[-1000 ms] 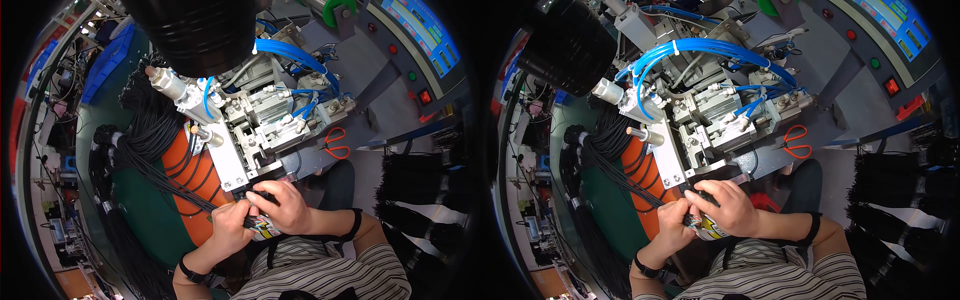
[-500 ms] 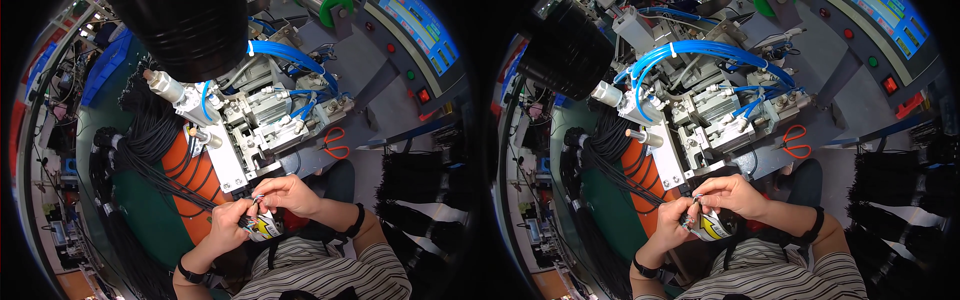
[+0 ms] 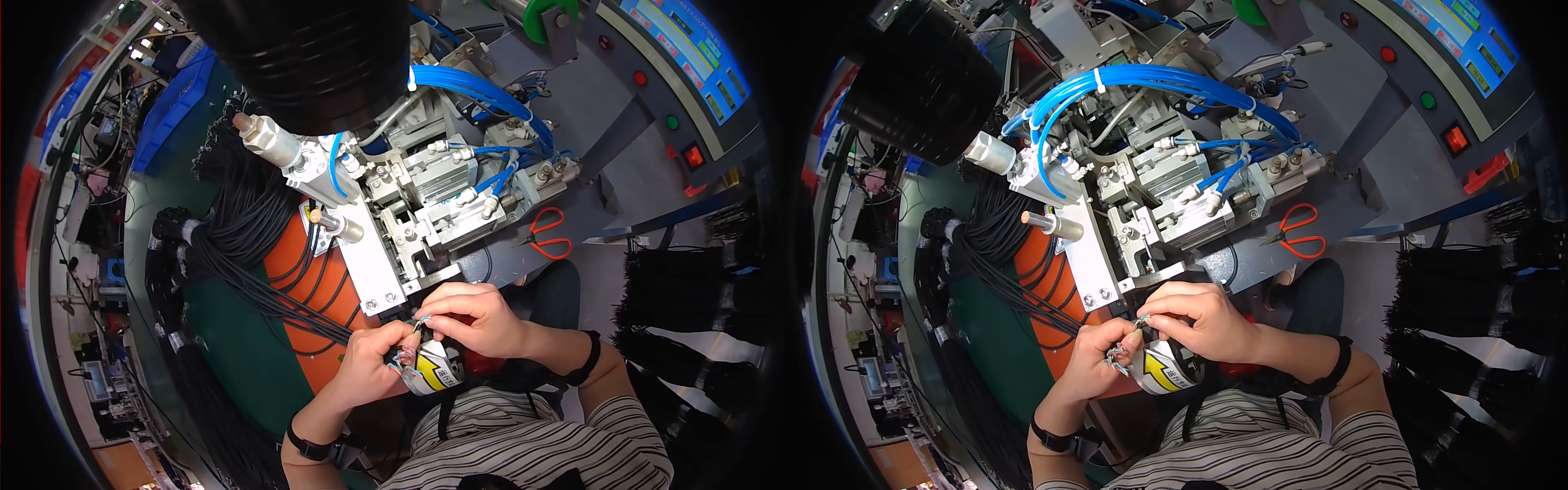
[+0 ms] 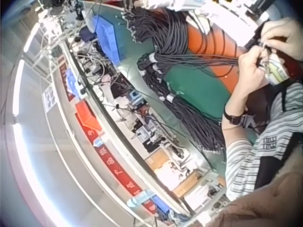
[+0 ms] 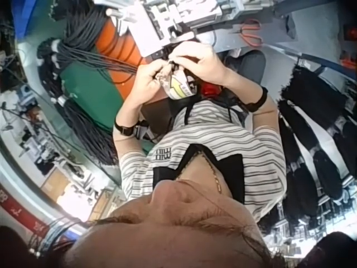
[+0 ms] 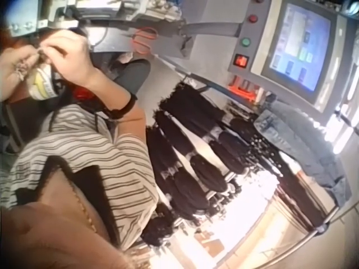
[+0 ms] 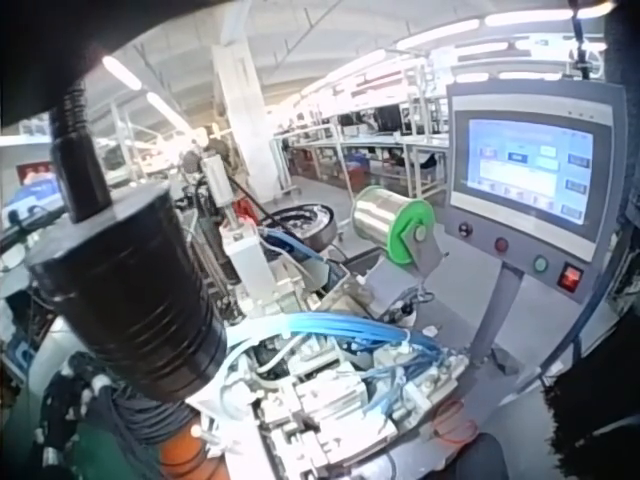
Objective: The person inserts the ends of wires into a machine, removes them, and then hangs the bundle on a rack before retrieving a new bundle to repeat the process.
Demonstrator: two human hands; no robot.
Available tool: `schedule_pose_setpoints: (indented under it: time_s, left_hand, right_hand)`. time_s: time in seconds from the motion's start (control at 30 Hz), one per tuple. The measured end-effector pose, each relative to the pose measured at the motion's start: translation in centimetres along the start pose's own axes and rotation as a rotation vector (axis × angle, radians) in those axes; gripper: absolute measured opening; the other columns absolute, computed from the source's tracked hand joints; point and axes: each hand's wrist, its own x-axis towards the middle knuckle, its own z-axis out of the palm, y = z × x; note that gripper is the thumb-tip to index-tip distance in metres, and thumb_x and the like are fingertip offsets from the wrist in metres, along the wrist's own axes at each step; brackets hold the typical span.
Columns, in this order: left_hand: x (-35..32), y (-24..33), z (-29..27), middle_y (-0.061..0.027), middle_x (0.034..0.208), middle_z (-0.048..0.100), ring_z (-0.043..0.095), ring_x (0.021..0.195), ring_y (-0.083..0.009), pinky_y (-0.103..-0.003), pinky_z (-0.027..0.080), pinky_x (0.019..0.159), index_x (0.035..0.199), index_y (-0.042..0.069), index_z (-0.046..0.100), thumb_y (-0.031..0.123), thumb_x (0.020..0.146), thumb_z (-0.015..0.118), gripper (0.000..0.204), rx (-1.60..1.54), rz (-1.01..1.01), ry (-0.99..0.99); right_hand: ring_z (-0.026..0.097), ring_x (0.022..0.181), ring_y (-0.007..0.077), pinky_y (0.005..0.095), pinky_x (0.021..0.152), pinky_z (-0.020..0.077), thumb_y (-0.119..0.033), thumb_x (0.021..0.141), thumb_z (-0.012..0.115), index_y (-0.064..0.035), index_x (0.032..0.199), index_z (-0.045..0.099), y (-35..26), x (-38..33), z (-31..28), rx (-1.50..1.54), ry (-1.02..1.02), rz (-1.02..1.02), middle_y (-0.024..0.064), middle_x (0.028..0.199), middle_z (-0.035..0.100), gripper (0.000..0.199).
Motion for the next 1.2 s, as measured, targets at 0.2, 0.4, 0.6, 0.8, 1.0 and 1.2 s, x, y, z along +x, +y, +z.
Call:
schedule_pose_setpoints:
  time_s: [0.2,0.4,0.6,0.8,1.0,1.2]
  left_hand:
    - [0.5,0.0,-1.5,-0.0035,0.068,0.058,0.054,0.059,-0.0137,-0.027,0.045,0.056,0.083,0.002,0.058,0.002,0.083,0.063,0.005,-0.096,-0.007,-0.179]
    - [0.5,0.1,-1.6,-0.0043,0.068,0.061,0.058,0.062,-0.0153,-0.028,0.046,0.058,0.08,0.001,0.059,0.004,0.081,0.067,0.009,-0.189,-0.105,-0.292]
    - [-0.7,0.9,1.7,-0.0091,0.086,0.063,0.064,0.074,-0.0249,-0.034,0.051,0.062,0.104,0.002,0.066,0.005,0.064,0.075,0.041,0.639,0.192,0.104]
    - [-0.9,0.2,1.8,-0.011,0.095,0.058,0.061,0.08,-0.0252,-0.035,0.052,0.065,0.121,-0.006,0.061,0.004,0.061,0.069,0.062,0.743,0.31,0.152]
    - [-0.7,-0.2,1.6,-0.0107,0.092,0.057,0.059,0.08,-0.0253,-0.033,0.051,0.065,0.121,-0.007,0.061,0.004,0.064,0.066,0.059,0.745,0.34,0.149]
    - [-0.6,0.6,0.9,-0.0083,0.087,0.053,0.056,0.074,-0.0214,-0.031,0.05,0.061,0.12,-0.008,0.063,0.004,0.069,0.063,0.052,0.818,0.431,0.037]
  right_hand:
    - [0.067,0.071,0.0107,0.0221,0.061,0.053,0.001,0.09,0.066,0.0048,0.102,0.07,-0.1,-0.3,-0.3,0.44,-0.099,0.33,0.0104,0.099,0.067,0.013]
    - [0.064,0.061,0.0118,0.0256,0.051,0.0501,-0.006,0.084,0.071,0.001,0.089,0.067,-1.1,0.4,-0.4,-0.071,-0.124,0.096,0.0078,0.082,0.063,0.009]
    - [0.06,0.055,0.0206,0.0331,0.046,0.0468,-0.009,0.078,0.069,-0.004,0.074,0.06,-2.0,0.6,-0.1,-0.783,-0.092,-0.137,0.0058,0.072,0.055,0.011]
    - [0.06,0.055,0.0241,0.0364,0.047,0.0472,-0.008,0.079,0.067,-0.0042,0.078,0.061,-1.6,0.5,-0.3,-0.808,-0.123,-0.089,0.0065,0.073,0.054,0.007]
    - [0.061,0.057,0.0238,0.0357,0.049,0.048,-0.01,0.08,0.068,-0.0039,0.081,0.061,-1.3,0.4,-0.3,-0.805,-0.12,-0.092,0.0066,0.076,0.054,0.008]
    - [0.061,0.058,0.0223,0.0347,0.05,0.0485,-0.011,0.081,0.069,-0.0041,0.082,0.062,-1.0,0.1,0.2,-0.863,-0.081,-0.127,0.0063,0.078,0.054,0.01]
